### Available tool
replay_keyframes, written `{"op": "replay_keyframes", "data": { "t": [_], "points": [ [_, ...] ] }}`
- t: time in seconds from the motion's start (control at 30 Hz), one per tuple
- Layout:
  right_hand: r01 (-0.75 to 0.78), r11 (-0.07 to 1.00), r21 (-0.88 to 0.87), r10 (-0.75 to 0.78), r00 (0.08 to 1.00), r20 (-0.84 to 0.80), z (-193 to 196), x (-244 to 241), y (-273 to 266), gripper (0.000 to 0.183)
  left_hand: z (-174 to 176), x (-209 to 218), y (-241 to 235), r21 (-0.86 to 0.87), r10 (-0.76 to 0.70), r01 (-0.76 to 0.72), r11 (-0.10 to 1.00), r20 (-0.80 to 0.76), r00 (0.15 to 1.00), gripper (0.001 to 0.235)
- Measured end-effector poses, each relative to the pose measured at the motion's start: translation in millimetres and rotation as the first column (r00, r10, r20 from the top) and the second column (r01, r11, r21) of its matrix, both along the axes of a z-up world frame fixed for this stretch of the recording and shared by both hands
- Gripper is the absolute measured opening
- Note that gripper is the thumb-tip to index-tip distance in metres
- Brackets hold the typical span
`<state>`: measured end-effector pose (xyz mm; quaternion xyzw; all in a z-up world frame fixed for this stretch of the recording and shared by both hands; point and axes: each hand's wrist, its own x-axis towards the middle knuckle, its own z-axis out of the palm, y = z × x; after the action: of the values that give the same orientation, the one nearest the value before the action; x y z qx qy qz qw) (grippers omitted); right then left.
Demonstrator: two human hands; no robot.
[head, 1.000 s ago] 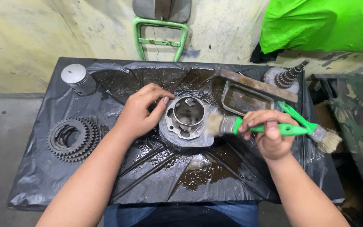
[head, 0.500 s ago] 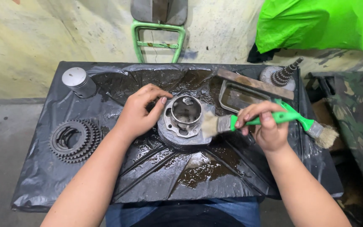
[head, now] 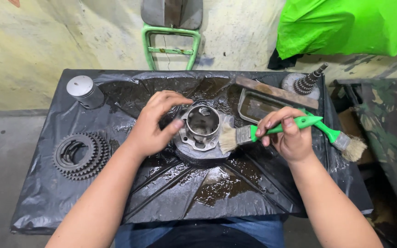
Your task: Cleaning a motorcycle cylinder head with a brush and solvent on a workbench
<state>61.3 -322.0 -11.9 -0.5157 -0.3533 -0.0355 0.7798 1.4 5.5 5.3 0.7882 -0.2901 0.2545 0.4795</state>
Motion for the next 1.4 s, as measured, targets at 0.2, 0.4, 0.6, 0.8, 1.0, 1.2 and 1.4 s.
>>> {"op": "replay_keyframes", "data": {
  "t": [0.2, 0.4, 0.6, 0.8, 1.0, 1.2, 1.4],
  "points": [
    [0.223, 0.97, -0.101, -0.204, 0.965, 0.166, 11.2, -0.8, 1.9, 0.04, 14.5, -8.4, -7.7, 0.023, -0.017, 0.018, 1.0, -0.032, 0.999, 0.056],
    [-0.01, 1.0, -0.004, 0.011, 0.998, 0.064, 1.5, 2.4, -3.0, 0.044, 18.1, -13.7, -8.6, 0.026, -0.038, 0.041, 0.999, -0.083, 0.996, 0.059],
    [0.152, 0.987, -0.05, -0.146, 0.983, 0.107, -2.0, 6.3, -5.0, 0.044, 14.5, -13.5, -9.6, 0.019, -0.063, 0.066, 0.998, -0.123, 0.99, 0.066],
    [0.049, 0.999, -0.003, -0.048, 0.992, 0.116, 3.9, 0.0, -0.2, 0.045, 12.6, -12.2, -11.2, 0.024, -0.077, 0.081, 0.996, -0.13, 0.989, 0.07],
    [0.164, 0.986, -0.038, -0.161, 0.983, 0.085, -10.5, 13.8, -7.3, 0.041, 9.8, -7.7, -8.1, -0.012, -0.089, 0.088, 0.996, -0.212, 0.973, 0.069],
    [0.105, 0.995, -0.002, -0.104, 0.989, 0.11, -1.0, -0.9, 1.8, 0.046, 8.1, -6.9, -7.4, -0.067, -0.115, 0.1, 0.993, -0.286, 0.951, 0.071],
    [0.145, 0.989, -0.016, -0.143, 0.988, 0.062, -9.0, 9.1, 0.2, 0.044, 2.0, -5.1, -8.1, -0.105, -0.117, 0.088, 0.991, -0.313, 0.943, 0.074]
  ]
}}
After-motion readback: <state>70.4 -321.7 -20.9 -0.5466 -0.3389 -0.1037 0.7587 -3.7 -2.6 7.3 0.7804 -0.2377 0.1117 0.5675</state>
